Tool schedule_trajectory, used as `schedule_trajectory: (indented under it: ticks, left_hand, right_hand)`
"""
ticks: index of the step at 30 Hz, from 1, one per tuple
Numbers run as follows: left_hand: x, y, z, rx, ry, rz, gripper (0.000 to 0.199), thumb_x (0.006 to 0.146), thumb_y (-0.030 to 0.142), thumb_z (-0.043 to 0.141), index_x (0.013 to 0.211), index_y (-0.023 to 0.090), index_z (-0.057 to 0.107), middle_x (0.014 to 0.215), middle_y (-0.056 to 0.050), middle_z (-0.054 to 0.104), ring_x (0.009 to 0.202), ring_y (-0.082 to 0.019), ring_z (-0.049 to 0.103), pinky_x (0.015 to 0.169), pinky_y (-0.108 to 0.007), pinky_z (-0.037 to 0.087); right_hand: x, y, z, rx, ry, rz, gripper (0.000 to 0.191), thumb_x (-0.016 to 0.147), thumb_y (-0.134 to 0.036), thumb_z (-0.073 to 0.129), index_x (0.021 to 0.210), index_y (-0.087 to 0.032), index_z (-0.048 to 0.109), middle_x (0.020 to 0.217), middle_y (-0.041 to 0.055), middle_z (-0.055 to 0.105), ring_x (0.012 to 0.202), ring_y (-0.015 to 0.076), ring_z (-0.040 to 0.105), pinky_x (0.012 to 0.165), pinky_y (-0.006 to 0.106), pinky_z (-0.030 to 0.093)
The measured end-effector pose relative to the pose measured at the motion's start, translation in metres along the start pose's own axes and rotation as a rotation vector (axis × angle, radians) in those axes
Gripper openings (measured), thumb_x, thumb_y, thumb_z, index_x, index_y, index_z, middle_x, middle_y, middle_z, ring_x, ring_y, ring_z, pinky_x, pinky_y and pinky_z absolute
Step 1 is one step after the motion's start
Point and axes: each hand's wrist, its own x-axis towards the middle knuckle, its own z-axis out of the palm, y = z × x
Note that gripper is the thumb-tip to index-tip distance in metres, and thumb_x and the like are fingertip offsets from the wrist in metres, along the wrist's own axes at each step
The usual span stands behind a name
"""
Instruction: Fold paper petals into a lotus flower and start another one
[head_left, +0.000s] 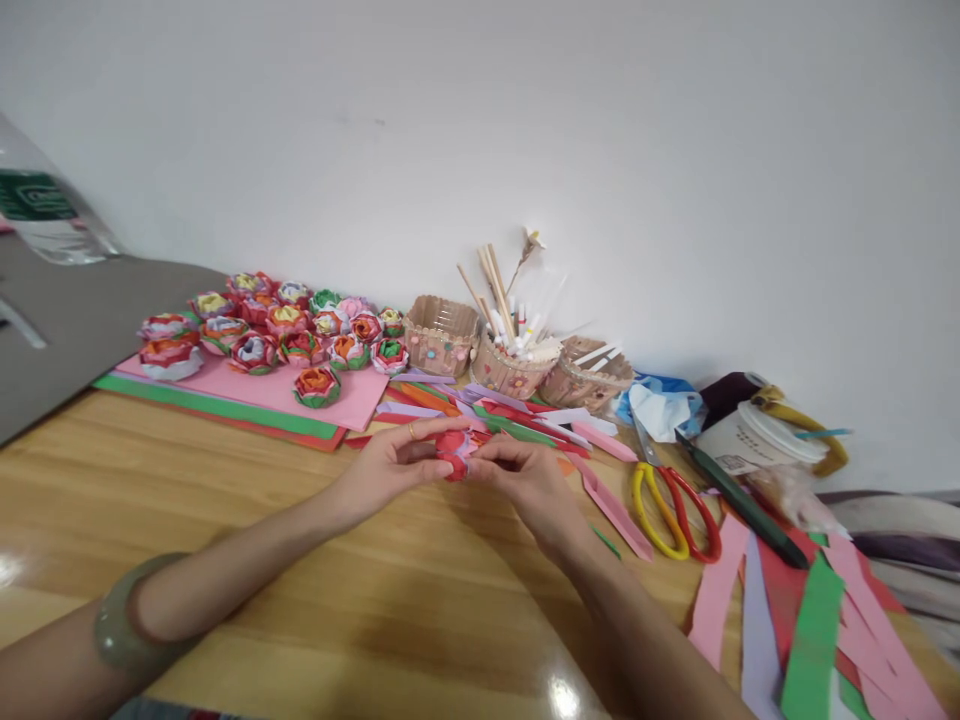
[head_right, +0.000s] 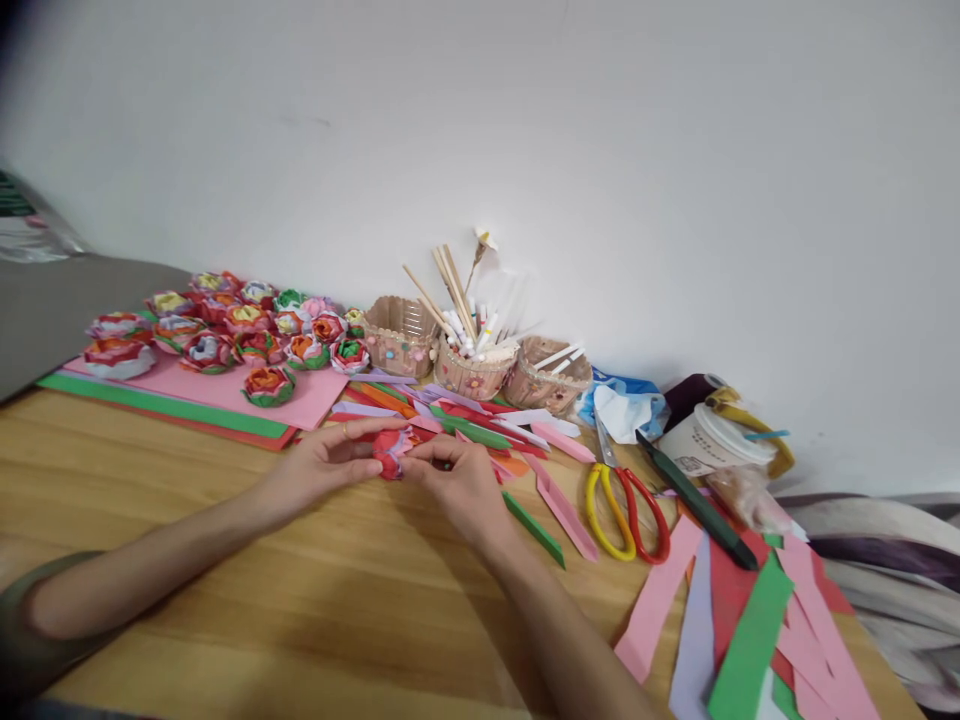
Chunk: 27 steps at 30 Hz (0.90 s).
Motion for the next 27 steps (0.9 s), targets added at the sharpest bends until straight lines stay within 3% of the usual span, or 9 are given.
schedule_trajectory:
  ticks: [4,9,14,19,24,27]
  left_hand:
    - [-0.0004,-0.0002,-0.0009,-0.026,-0.009,-0.003,0.041,0.071,0.020,0.066,0.111,0.023,0.060,0.120,-0.006,0.061,0.106,-0.021,0.058,0.094,-0.039,0.042]
    - [-0.0014,0.0011,0.0013,-0.052,-0.029,-0.015,0.040,0.070,0.018,0.066,0.110,0.024,0.061,0.124,-0.006,0.059,0.110,-0.022,0.055,0.095,-0.039,0.041]
    - [-0.0013,0.0004,0.0022,-0.032,-0.010,-0.035,0.040,0.067,0.018,0.069,0.106,0.024,0.063,0.120,-0.006,0.061,0.103,-0.022,0.059,0.093,-0.040,0.041]
    - [-0.0014,-0.0022,0.0020,-0.105,0.013,-0.062,0.048,0.069,0.021,0.069,0.115,0.026,0.058,0.120,-0.006,0.061,0.106,-0.022,0.056,0.093,-0.038,0.041]
    - [-0.0016,-0.0054,-0.0008,-0.214,-0.004,-0.175,0.044,0.075,0.030,0.064,0.117,0.023,0.056,0.121,-0.009,0.058,0.098,-0.022,0.060,0.077,-0.032,0.049]
    - [-0.0020,-0.0048,-0.0023,-0.231,-0.003,-0.178,0.044,0.073,0.025,0.067,0.115,0.023,0.057,0.119,-0.009,0.058,0.091,-0.019,0.061,0.069,-0.027,0.051]
  right_hand:
    - [-0.0003,-0.0023,-0.0026,-0.078,-0.012,-0.067,0.011,0.071,-0.026,0.064,0.068,-0.018,0.072,0.067,0.0006,0.061,0.067,0.0133,0.052,0.064,0.026,0.038]
    - [-0.0006,-0.0043,0.0006,-0.079,0.049,-0.010,0.007,0.065,-0.019,0.066,0.059,-0.017,0.068,0.062,-0.0006,0.059,0.061,0.0117,0.050,0.058,0.024,0.037]
    - [-0.0005,-0.0051,0.0045,-0.060,0.053,0.041,0.005,0.062,-0.018,0.065,0.057,-0.016,0.064,0.061,-0.0014,0.058,0.058,0.0111,0.048,0.054,0.024,0.035]
    - [-0.0015,-0.0072,0.0048,-0.068,0.054,0.032,0.007,0.065,-0.018,0.063,0.058,-0.016,0.065,0.062,-0.0010,0.058,0.060,0.0116,0.049,0.057,0.024,0.036]
    - [-0.0037,-0.0083,0.0047,-0.153,0.029,-0.065,0.010,0.070,-0.022,0.062,0.065,-0.017,0.069,0.065,0.0010,0.060,0.064,0.0134,0.052,0.061,0.025,0.038]
    - [-0.0051,-0.0080,0.0049,-0.203,0.022,-0.111,0.014,0.074,-0.024,0.059,0.068,-0.017,0.070,0.066,0.0017,0.062,0.064,0.0137,0.052,0.060,0.025,0.038]
